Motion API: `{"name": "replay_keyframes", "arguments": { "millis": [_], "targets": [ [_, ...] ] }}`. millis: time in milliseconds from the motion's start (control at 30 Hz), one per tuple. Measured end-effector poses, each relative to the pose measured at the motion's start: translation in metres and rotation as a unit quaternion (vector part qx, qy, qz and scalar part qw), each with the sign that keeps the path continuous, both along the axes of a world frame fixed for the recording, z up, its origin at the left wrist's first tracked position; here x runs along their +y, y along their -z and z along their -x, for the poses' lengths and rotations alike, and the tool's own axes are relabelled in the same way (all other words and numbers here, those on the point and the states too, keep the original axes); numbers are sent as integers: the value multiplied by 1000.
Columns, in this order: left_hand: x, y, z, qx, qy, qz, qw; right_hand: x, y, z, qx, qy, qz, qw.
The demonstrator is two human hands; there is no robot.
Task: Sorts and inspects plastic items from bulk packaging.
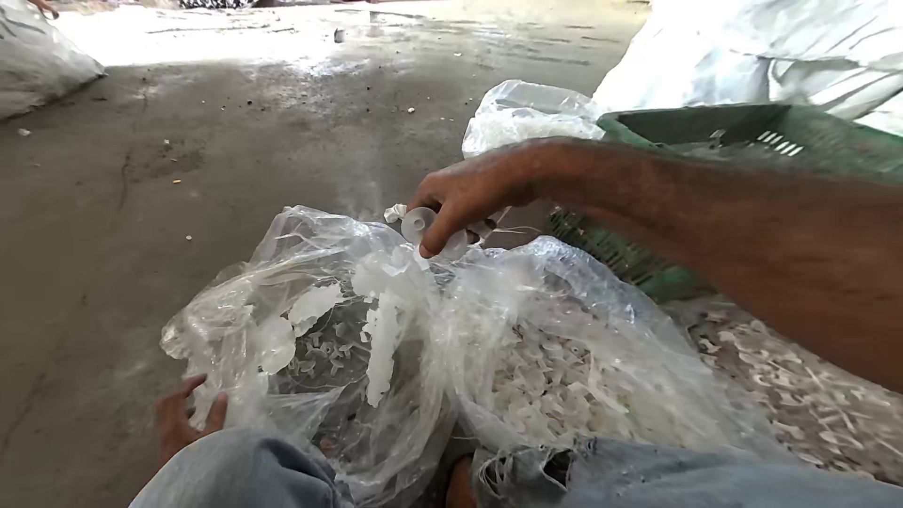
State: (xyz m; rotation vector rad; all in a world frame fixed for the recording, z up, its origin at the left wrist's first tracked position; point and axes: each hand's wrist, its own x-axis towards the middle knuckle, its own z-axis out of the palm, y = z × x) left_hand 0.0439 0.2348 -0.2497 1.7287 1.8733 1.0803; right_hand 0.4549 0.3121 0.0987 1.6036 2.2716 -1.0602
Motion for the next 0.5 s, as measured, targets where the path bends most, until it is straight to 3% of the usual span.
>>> {"name": "replay_keyframes", "arguments": {
  "millis": [33, 67, 100, 233, 333, 367, 433, 467, 500],
  "targets": [
    [4, 0, -11, -17, 34, -34, 999, -28, -33, 32, -110, 88, 15, 990],
    [10, -1, -23, -39, 70, -47, 996, -29, -37, 33, -101, 86, 13, 991],
    [18, -5, -37, -54, 109, -48, 991, 0, -14, 5, 29, -11, -3, 1000],
    [67, -36, -104, -79, 276, 42, 957, 39, -1, 23, 6, -27, -17, 999],
    [104, -31, -152, -68, 340, 125, 929, 69, 1, -6, 190, -187, -116, 957],
    [111, -24, -166, -44, 347, 155, 924, 76, -9, -5, 230, -222, -127, 939],
    [119, -3, -186, 12, 360, 198, 912, 49, -56, 37, 145, -133, -137, 971],
    [121, 8, -191, 24, 366, 213, 906, 49, -76, 53, 123, -95, -114, 981],
    [121, 20, -194, 14, 367, 221, 904, 78, -87, 50, 171, -141, -45, 974]
  ]
}}
